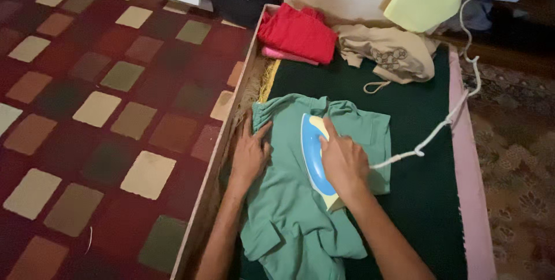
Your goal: The person irons red shorts with an iron on a floor-mounted board, folds the shorts, and then irons a green shirt before folding it.
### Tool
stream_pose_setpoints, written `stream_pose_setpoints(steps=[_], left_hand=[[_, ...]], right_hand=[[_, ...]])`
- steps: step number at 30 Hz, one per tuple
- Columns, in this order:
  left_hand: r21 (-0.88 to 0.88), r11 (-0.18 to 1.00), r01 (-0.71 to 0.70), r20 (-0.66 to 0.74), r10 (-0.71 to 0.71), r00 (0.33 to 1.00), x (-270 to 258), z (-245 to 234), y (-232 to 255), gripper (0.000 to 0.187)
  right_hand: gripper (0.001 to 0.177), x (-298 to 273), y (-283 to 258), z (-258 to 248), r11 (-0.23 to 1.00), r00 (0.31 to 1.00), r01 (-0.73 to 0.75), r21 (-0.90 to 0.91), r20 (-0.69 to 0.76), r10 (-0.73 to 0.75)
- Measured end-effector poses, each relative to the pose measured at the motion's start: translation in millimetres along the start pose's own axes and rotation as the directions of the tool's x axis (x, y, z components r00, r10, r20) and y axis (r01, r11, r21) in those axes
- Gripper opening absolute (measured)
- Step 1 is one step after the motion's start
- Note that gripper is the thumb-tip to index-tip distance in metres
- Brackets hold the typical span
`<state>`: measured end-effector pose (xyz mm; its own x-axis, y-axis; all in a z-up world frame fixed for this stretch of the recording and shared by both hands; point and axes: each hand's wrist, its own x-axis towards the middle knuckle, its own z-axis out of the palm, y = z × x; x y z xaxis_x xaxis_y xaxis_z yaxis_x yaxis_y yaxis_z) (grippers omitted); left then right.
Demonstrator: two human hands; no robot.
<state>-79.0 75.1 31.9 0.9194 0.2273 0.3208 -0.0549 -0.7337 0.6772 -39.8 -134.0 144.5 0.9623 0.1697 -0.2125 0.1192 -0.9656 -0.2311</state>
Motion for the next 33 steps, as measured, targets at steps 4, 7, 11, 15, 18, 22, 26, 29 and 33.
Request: stream_pose_setpoints(steps=[4, 7, 11, 15, 18, 22, 26, 29, 33], left_hand=[[0.062, 0.993, -0.101, -0.046, 0.104, 0.994, 1.1, 2.7, 0.4, 0.054], [0.039, 0.998, -0.044, -0.017, 0.045, 0.999, 1.0, 2.6, 0.3, 0.053], [0.051, 0.995, -0.086, -0.010, 0.087, 0.996, 3.8, -0.3, 4.5, 0.056], [-0.056, 0.997, 0.049, 0.063, -0.045, 0.997, -1.2, -2.1, -0.1, 0.051], [-0.039, 0.998, -0.056, 0.011, 0.056, 0.998, 1.1, -1.9, 0.2, 0.051], [0.010, 0.999, -0.047, 0.043, 0.047, 0.998, 1.8, -3.9, 4.3, 0.056], [0.037, 0.995, -0.090, 0.097, 0.086, 0.992, -6.2, -21.9, 12.4, 0.066], [0.107, 0.989, -0.098, 0.156, 0.080, 0.984, -33.1, -41.9, 27.1, 0.072], [0.087, 0.994, -0.058, 0.262, 0.033, 0.965, -85.5, -78.0, 44.4, 0.072]], right_hand=[[0.051, 40.9, -23.6, 18.8, 0.993, 0.970, 0.103, -0.055, -0.217, -0.112], [0.045, 80.1, -37.2, 29.5, 0.987, 0.944, 0.159, -0.037, -0.286, -0.163], [0.050, 49.2, -12.7, 20.9, 0.984, 0.970, 0.178, -0.027, -0.164, -0.180], [0.054, -27.8, 32.6, -16.1, 0.999, 0.998, 0.041, 0.014, 0.041, -0.042], [0.058, -54.5, 52.9, -56.0, 0.949, 0.909, -0.302, 0.092, 0.326, 0.258], [0.065, -67.0, 92.4, -83.3, 0.872, 0.923, -0.383, 0.305, 0.085, 0.376], [0.054, -27.4, 155.7, -77.8, 0.816, 0.848, -0.180, 0.549, -0.334, 0.412], [0.050, 21.4, 205.6, -45.4, 0.844, 0.700, 0.109, 0.524, -0.643, 0.309], [0.058, 70.9, 246.9, 22.7, 0.829, 0.392, 0.413, 0.376, -0.896, 0.211]])
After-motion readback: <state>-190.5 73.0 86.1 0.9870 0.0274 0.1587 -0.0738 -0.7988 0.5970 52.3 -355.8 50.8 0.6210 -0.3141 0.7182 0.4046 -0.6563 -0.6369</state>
